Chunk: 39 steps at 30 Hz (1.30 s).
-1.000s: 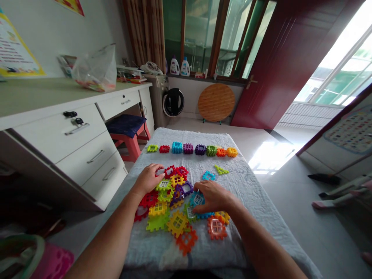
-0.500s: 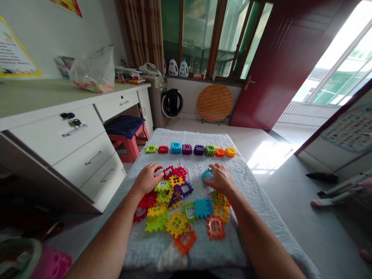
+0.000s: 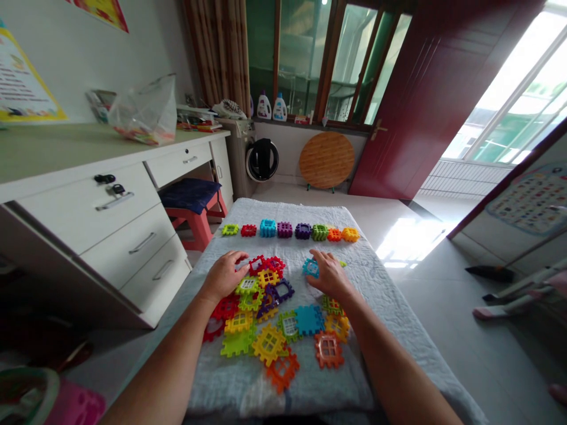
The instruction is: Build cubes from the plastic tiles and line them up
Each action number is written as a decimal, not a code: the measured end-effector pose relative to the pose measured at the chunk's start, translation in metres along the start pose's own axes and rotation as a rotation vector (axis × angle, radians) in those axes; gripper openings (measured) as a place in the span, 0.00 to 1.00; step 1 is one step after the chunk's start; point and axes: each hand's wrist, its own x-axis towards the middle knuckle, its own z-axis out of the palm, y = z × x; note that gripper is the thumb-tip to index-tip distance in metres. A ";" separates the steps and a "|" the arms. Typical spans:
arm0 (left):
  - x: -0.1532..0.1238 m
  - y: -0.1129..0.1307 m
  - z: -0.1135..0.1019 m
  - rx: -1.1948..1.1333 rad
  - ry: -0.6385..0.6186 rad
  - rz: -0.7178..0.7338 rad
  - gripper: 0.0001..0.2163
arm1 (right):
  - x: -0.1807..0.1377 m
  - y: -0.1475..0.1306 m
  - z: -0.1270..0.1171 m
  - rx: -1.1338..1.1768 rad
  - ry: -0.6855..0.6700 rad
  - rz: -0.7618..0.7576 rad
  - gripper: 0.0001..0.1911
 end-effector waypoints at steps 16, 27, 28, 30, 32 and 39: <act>0.000 0.000 0.002 -0.002 -0.003 0.019 0.12 | -0.008 0.015 -0.008 0.033 0.076 0.078 0.35; 0.001 0.010 0.000 0.010 0.028 0.093 0.11 | -0.007 0.010 -0.001 0.016 0.011 0.048 0.33; 0.001 0.013 0.000 0.012 0.031 0.109 0.11 | -0.006 0.009 0.001 0.031 0.037 0.032 0.33; 0.002 0.022 -0.001 0.029 0.023 0.147 0.10 | -0.003 0.006 0.004 0.063 0.091 -0.006 0.34; 0.002 0.034 -0.003 0.059 -0.006 0.189 0.11 | 0.000 0.004 0.010 0.093 0.119 -0.043 0.35; 0.011 0.084 0.002 0.171 -0.276 0.339 0.16 | -0.001 0.020 0.019 0.184 0.106 -0.093 0.39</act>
